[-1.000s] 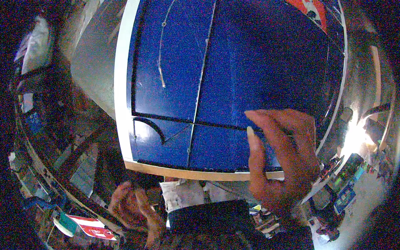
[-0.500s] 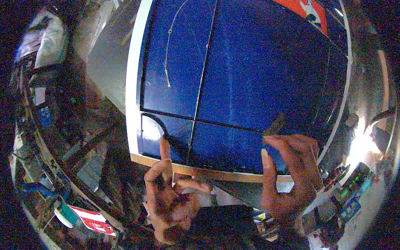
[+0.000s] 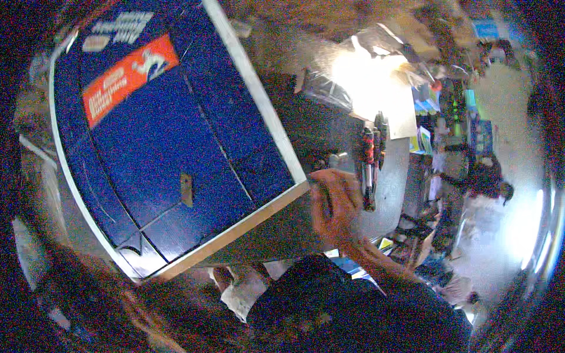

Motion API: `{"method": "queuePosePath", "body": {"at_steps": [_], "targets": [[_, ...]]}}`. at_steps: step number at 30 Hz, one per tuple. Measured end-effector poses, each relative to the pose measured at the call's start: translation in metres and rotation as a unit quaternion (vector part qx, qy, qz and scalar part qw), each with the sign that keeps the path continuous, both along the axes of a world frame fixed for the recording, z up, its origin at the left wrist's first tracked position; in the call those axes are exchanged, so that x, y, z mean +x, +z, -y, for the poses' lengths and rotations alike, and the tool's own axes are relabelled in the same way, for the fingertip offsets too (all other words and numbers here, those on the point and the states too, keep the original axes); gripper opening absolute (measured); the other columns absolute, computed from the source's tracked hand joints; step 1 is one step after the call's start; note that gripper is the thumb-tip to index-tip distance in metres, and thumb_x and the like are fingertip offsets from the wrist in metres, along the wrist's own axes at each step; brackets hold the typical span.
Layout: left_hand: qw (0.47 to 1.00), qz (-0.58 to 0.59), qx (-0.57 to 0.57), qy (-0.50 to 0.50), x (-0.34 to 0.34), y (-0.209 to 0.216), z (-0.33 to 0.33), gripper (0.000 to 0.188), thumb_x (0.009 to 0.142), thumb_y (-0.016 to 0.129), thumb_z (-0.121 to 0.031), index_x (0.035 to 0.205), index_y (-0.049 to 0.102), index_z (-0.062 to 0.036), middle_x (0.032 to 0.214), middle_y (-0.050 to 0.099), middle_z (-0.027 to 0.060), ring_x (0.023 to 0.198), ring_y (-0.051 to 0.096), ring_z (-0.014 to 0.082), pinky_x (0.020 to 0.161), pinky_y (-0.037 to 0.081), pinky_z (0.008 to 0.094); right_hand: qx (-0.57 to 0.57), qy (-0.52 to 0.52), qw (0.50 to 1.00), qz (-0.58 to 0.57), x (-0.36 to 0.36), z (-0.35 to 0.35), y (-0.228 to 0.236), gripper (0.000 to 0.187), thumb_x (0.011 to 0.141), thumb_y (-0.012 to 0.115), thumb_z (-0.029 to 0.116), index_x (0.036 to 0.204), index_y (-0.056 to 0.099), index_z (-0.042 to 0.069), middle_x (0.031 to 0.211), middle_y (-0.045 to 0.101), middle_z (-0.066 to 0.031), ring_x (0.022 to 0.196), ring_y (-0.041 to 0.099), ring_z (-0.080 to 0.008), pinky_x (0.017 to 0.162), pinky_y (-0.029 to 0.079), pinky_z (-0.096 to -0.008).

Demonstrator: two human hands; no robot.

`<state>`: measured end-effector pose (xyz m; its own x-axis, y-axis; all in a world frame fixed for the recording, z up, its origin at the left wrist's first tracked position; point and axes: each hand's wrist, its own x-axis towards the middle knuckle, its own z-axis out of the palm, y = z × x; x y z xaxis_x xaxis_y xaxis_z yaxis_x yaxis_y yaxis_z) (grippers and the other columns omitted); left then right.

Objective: The person assembles a die-cutting form by hammering steel rules into a wooden board, grinding small notches into a rule using a bench grinder, and securing the rule into the board with pliers and a hammer.

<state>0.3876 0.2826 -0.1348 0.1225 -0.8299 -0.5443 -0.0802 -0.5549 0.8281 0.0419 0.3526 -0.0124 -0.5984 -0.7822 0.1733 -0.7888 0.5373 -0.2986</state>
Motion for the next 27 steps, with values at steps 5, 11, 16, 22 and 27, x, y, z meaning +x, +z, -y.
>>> {"method": "queuePosePath", "body": {"at_steps": [5, 11, 16, 22, 27], "targets": [[0.973, 0.196, -0.032, -0.119, 0.057, -0.015, -0.007, 0.052, 0.085, 0.061, -0.009, 0.133, 0.045, 0.0041, 0.139, 0.040, 0.0234, 0.097, 0.068, 0.0303, 0.057, 0.052, 0.0302, 0.129, -0.212, 0.953, 0.175, -0.004, -0.080, -0.030, 0.029, 0.096, 0.056, 0.012, 0.122, 0.049, -0.001, 0.100, 0.059, -0.0235, 0.092, 0.060, -0.0383, 0.078, 0.048, -0.0436], [0.926, 0.201, -0.034, -0.317, 0.063, 0.040, 0.010, 0.038, 0.090, 0.058, -0.011, 0.124, 0.055, 0.0047, 0.121, 0.063, 0.0212, 0.093, 0.068, 0.0249, 0.067, 0.053, 0.0318, -0.021, -0.237, 0.965, 0.107, -0.018, -0.132, -0.021, 0.022, 0.102, 0.044, 0.014, 0.120, 0.050, 0.002, 0.096, 0.058, -0.0177, 0.076, 0.059, -0.0290, 0.068, 0.047, -0.0406], [0.829, 0.105, 0.047, -0.548, -0.086, 0.105, 0.021, 0.027, 0.096, 0.053, -0.016, 0.111, 0.071, -0.0020, 0.104, 0.073, 0.0114, 0.095, 0.067, 0.0163, 0.080, 0.054, 0.0320, -0.140, -0.385, 0.844, 0.346, -0.014, -0.140, 0.018, 0.029, 0.104, 0.046, 0.036, 0.105, 0.054, 0.008, 0.064, 0.043, 0.0049, 0.047, 0.039, -0.0052, 0.043, 0.032, -0.0225], [0.626, 0.060, -0.142, -0.765, -0.196, 0.149, 0.087, 0.021, 0.088, 0.067, -0.013, 0.106, 0.072, -0.0047, 0.100, 0.072, 0.0138, 0.093, 0.068, 0.0260, 0.083, 0.052, 0.0357, -0.286, -0.558, 0.583, 0.517, 0.036, -0.081, 0.037, 0.038, 0.104, 0.043, 0.041, 0.104, 0.054, 0.005, 0.059, 0.043, 0.0021, 0.042, 0.040, -0.0068, 0.037, 0.031, -0.0228], [0.430, 0.084, -0.401, -0.804, -0.274, 0.129, 0.172, 0.046, 0.078, 0.078, -0.015, 0.119, 0.059, -0.0066, 0.110, 0.064, 0.0125, 0.106, 0.059, 0.0302, 0.096, 0.041, 0.0417, -0.381, -0.644, 0.465, 0.473, 0.116, -0.034, 0.011, 0.041, 0.100, 0.048, 0.047, 0.095, 0.059, 0.008, 0.057, 0.048, 0.0010, 0.040, 0.042, -0.0094, 0.037, 0.033, -0.0266]]}}
